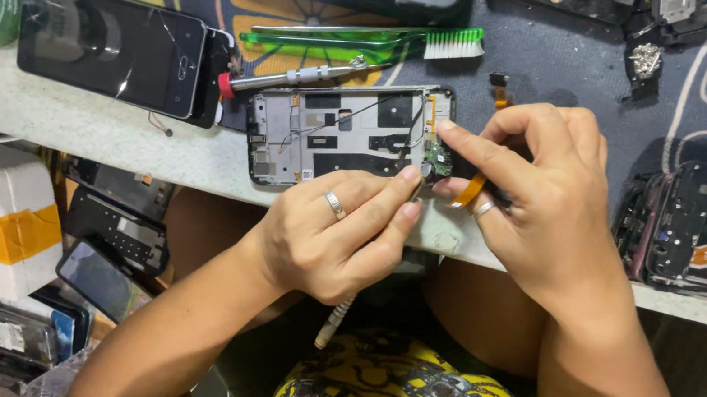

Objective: The person disassembles a smartphone using a screwdriver and a metal prying tool. They remove screws, pry open the casing, disconnect ribbon cables, and extract the motherboard and camera module from the phone frame.

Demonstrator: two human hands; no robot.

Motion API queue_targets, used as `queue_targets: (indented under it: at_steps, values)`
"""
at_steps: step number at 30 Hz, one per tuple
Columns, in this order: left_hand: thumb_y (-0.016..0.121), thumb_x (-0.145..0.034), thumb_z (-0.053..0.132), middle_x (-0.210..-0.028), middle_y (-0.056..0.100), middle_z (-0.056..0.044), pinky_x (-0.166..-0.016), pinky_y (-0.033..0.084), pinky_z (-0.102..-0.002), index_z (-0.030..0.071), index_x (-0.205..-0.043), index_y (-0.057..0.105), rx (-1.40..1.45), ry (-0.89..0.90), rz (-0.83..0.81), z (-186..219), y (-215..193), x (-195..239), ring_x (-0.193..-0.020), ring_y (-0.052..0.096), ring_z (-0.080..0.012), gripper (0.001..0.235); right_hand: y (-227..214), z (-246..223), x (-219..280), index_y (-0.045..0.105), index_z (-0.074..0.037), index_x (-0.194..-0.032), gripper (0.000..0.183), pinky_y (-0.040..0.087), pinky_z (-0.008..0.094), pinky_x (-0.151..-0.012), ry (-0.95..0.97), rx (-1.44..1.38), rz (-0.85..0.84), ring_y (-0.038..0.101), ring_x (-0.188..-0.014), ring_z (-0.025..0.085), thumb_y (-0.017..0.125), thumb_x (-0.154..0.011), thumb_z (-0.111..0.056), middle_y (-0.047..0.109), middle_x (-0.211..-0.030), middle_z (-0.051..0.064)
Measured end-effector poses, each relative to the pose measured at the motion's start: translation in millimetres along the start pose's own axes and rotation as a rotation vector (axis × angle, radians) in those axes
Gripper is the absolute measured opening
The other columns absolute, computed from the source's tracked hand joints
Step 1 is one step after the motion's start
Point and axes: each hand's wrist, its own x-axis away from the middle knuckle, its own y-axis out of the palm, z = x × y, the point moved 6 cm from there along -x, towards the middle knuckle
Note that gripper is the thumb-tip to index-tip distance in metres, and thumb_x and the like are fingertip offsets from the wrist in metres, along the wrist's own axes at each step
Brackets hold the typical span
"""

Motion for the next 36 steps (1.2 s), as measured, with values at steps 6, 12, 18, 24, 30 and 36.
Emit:
queue_targets:
  at_steps: [6, 12, 18, 24, 30, 36]
  values:
    - [0.074, -0.092, 0.0, -0.119, 0.068, -0.029, -0.078, 0.06, -0.036, -0.009, -0.105, 0.067, 0.006, -0.043, 0.018, -1, -1, 3, -0.089, 0.071, -0.0294, 0.017, -2, 1, 2, 0.076, -0.018, -0.124, 0.051, 0.044, 0.04, -0.098, 0.051, -0.061, 0.011, 0.055, -0.106, 0.029, 0.08, -0.075, -0.004, 0.065, -0.11, 0.003]
    - [0.073, -0.089, -0.001, -0.119, 0.069, -0.027, -0.076, 0.062, -0.037, -0.009, -0.106, 0.068, 0.023, -0.081, 0.053, -1, -3, 2, -0.088, 0.072, -0.0302, 0.02, -5, -2, -3, 0.078, -0.017, -0.113, 0.03, 0.046, 0.038, -0.095, 0.089, -0.125, 0.088, 0.063, -0.098, 0.024, 0.08, -0.086, -0.004, 0.072, -0.104, 0.001]
    - [0.072, -0.087, -0.005, -0.117, 0.069, -0.025, -0.075, 0.062, -0.038, -0.01, -0.109, 0.069, 0.104, -0.187, 0.068, -7, -1, 8, -0.09, 0.074, -0.0328, 0.023, -11, -2, -5, 0.072, -0.003, -0.104, 0.008, 0.049, 0.031, -0.086, 0.164, -0.23, 0.206, 0.065, -0.093, 0.022, 0.078, -0.099, -0.003, 0.071, -0.1, 0.008]
    - [0.07, -0.087, -0.01, -0.127, 0.064, -0.028, -0.09, 0.064, -0.042, -0.008, -0.113, 0.068, 0.161, -0.3, 0.278, -13, -6, 14, -0.108, 0.073, -0.0378, 0.026, -22, -1, -1, 0.072, -0.001, -0.11, 0.007, 0.049, 0.023, -0.089, 0.23, -0.378, 0.364, 0.063, -0.098, 0.014, 0.075, -0.103, -0.001, 0.068, -0.103, 0.008]
    - [0.072, -0.094, -0.002, -0.134, 0.066, -0.016, -0.093, 0.051, -0.039, -0.001, -0.119, 0.068, -0.102, -0.425, 0.22, -14, -21, 11, -0.111, 0.064, -0.0282, 0.025, -21, 4, 4, 0.07, 0.0, -0.108, 0.009, 0.048, 0.021, -0.089, 0.24, -0.563, 0.452, 0.06, -0.099, 0.011, 0.075, -0.101, -0.002, 0.065, -0.105, 0.004]
    - [0.068, -0.097, 0.007, -0.107, 0.061, -0.005, -0.097, 0.045, -0.046, 0.012, -0.124, 0.069, -0.331, -0.357, 0.022, -23, -39, 6, -0.105, 0.059, -0.0262, 0.027, -12, 15, 12, 0.065, -0.001, -0.11, 0.008, 0.048, 0.018, -0.093, 0.255, -0.827, 0.445, 0.061, -0.097, 0.005, 0.069, -0.104, -0.004, 0.066, -0.11, -0.001]
